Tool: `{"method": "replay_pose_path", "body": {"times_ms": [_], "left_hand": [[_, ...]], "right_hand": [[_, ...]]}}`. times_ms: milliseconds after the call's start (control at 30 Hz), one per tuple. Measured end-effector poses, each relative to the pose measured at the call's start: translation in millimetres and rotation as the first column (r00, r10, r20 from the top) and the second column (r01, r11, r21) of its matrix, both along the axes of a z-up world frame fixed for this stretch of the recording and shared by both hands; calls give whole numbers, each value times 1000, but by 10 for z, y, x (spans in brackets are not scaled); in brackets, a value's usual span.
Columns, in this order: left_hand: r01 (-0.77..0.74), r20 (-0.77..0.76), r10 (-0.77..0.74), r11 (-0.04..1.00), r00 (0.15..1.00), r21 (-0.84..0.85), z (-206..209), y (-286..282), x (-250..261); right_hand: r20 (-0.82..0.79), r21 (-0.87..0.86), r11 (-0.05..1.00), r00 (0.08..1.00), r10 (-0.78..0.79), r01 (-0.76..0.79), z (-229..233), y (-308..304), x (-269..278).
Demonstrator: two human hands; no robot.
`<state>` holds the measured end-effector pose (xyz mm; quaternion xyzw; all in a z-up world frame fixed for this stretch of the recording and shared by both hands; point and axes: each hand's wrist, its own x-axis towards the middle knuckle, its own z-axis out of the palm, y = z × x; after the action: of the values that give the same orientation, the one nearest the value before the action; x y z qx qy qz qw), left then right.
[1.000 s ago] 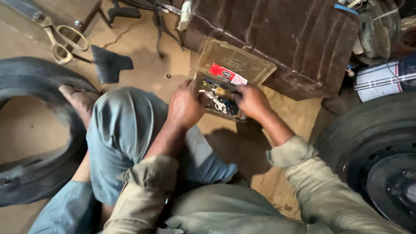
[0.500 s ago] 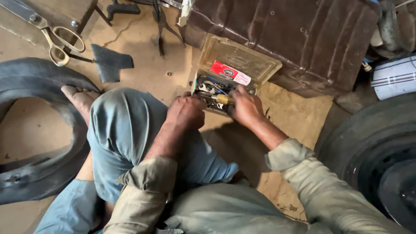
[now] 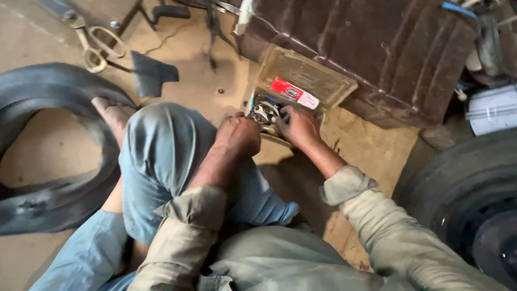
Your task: The person sits on the floor and uses a metal tool to scrape the inner surface of a motorcycle tire. They then apply a patch to the tire and use a hammer to secure it. Finally, they use scissors to trim the excess material from the patch.
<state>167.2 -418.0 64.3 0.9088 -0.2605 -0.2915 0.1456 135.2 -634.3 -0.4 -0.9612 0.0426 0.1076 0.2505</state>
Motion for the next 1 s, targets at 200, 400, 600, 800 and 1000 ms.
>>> {"method": "replay_pose_path", "body": {"times_ms": [200, 400, 600, 800, 1000], "left_hand": [[-21, 50, 20, 1000, 999, 21, -36, -1, 23], [-469, -176, 435, 833, 883, -294, 145, 61, 45], [-954, -952, 79, 48, 297, -294, 435, 451, -26], [-750, -852, 133, -421, 506, -510, 787, 1185, -268], [-628, -804, 305, -507, 510, -590, 955, 1859, -647]], "right_hand": [[-9, -23, 1000, 1000, -13, 13, 48, -4, 182], [-221, 832, 525, 975, 18, 179, 1031, -162, 261], [-132, 977, 198, 958, 256, 81, 1745, 493, 318], [-176, 933, 359, 887, 427, 13, 1716, 1224, 223], [-248, 853, 513, 795, 553, -91, 1602, 1816, -48]]}}
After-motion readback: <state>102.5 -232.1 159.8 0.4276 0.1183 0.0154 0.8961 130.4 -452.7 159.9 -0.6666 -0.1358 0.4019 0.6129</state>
